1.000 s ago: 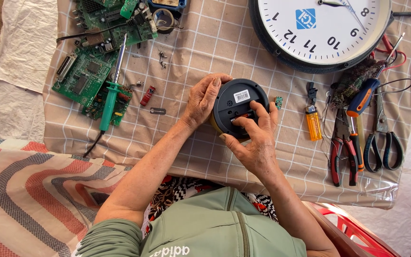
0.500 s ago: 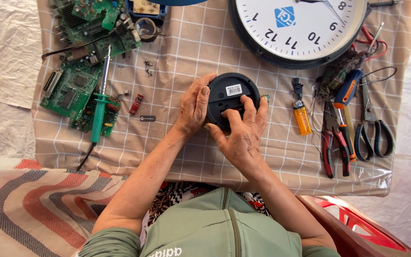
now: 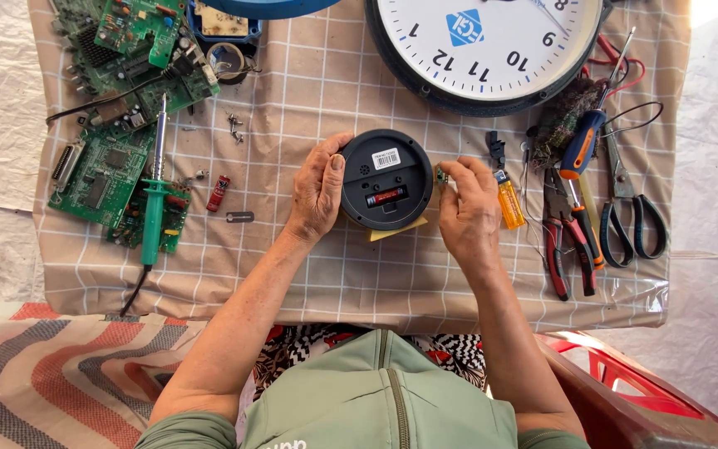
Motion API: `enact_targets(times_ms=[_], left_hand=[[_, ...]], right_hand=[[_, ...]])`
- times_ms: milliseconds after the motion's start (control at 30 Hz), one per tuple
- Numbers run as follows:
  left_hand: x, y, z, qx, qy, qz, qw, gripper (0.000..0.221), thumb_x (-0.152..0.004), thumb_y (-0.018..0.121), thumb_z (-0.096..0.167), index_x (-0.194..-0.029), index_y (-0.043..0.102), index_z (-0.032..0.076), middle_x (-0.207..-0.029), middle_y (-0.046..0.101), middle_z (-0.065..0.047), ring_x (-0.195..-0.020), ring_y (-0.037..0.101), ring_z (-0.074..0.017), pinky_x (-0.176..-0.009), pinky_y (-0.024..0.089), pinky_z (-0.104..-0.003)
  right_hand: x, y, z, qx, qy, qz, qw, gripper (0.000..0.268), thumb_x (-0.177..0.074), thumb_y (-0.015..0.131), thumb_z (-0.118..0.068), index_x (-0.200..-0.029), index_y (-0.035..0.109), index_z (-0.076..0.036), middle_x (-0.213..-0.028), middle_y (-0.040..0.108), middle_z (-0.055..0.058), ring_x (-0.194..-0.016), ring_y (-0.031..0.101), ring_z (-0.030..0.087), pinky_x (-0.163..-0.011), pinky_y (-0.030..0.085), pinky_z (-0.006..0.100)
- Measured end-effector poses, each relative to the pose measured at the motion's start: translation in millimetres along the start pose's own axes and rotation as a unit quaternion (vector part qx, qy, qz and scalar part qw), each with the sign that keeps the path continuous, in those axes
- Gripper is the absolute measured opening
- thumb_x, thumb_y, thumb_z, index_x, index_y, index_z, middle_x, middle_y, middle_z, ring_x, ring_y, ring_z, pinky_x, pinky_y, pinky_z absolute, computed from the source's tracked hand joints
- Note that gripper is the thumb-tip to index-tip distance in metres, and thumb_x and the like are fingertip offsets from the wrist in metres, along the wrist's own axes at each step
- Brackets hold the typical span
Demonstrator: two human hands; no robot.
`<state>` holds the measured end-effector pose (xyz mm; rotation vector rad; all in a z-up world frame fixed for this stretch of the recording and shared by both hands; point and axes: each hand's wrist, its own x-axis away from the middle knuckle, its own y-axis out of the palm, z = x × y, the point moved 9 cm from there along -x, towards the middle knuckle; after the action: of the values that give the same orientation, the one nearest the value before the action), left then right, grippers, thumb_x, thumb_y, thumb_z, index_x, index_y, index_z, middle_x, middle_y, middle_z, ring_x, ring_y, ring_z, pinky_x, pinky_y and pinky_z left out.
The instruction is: Disassembling a small round clock to remove its internal mechanism and battery.
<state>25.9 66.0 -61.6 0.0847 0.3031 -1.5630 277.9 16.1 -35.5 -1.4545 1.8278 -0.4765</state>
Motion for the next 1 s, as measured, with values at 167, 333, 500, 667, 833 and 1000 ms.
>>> enact_targets(times_ms=[167,333,500,667,833,1000], left_hand=[[-1.1,-1.2,3.0,0.001,0.008,0.006,1.000,0.036,-0.110,0.049,0.032,-0.133,0.067,0.011,-0.124,0.070,-0.016,-0.116,0.067,-0.0359,-0.103,0.051,-0.046],[-3.1,-2.5,3.2,0.009,0.008,0.014,1.000,0.034,-0.109,0.051,0.032,-0.131,0.068,0.011,-0.122,0.071,-0.014,-0.115,0.068,-0.0348,-0.101,0.052,-0.045],[-1.5,-3.4,4.0,0.016,0.008,0.013,1.000,0.033,-0.108,0.054,0.029,-0.130,0.069,0.010,-0.120,0.071,-0.016,-0.114,0.069,-0.0339,-0.100,0.053,-0.044],[-1.0,-2.7,1.9,0.018,0.015,0.011,1.000,0.032,-0.108,0.054,0.028,-0.129,0.069,0.009,-0.120,0.072,-0.016,-0.114,0.069,-0.0335,-0.101,0.053,-0.044],[-0.1,-7.9,0.5,0.005,0.034,0.043,0.998,0.033,-0.108,0.054,0.031,-0.128,0.070,0.010,-0.119,0.073,-0.016,-0.112,0.070,-0.0346,-0.100,0.054,-0.045],[1.0,-2.9,-0.2,0.053,0.048,0.067,0.995,0.029,-0.104,0.061,0.029,-0.126,0.072,0.012,-0.117,0.073,-0.014,-0.114,0.070,-0.0323,-0.100,0.055,-0.041]], right_hand=[[-2.5,13.2,11.5,0.054,0.000,-0.054,0.997,0.039,-0.090,0.077,-0.010,-0.128,0.072,-0.019,-0.122,0.064,0.011,-0.112,0.063,0.034,-0.096,0.053,0.047],[-4.8,15.4,22.7,0.057,-0.030,-0.008,0.998,0.024,-0.103,0.068,-0.017,-0.126,0.072,-0.016,-0.115,0.067,0.012,-0.108,0.066,0.033,-0.093,0.055,0.044],[2.7,-2.4,43.8,-0.094,0.085,0.042,0.991,0.012,-0.106,0.067,-0.010,-0.114,0.075,-0.008,-0.103,0.073,0.018,-0.098,0.072,0.031,-0.083,0.058,0.040],[18.5,-6.0,75.2,-0.445,0.319,0.057,0.835,0.016,-0.106,0.062,-0.014,-0.117,0.069,-0.005,-0.094,0.074,0.016,-0.071,0.071,0.014,-0.060,0.063,0.024],[32.4,2.5,83.5,-0.526,0.371,0.015,0.765,0.016,-0.105,0.064,-0.018,-0.117,0.071,-0.009,-0.093,0.072,0.014,-0.073,0.070,0.015,-0.065,0.060,0.026],[36.1,-8.3,40.3,-0.531,0.349,0.010,0.772,0.017,-0.108,0.063,-0.017,-0.122,0.070,-0.010,-0.096,0.070,0.018,-0.077,0.066,0.016,-0.073,0.057,0.029]])
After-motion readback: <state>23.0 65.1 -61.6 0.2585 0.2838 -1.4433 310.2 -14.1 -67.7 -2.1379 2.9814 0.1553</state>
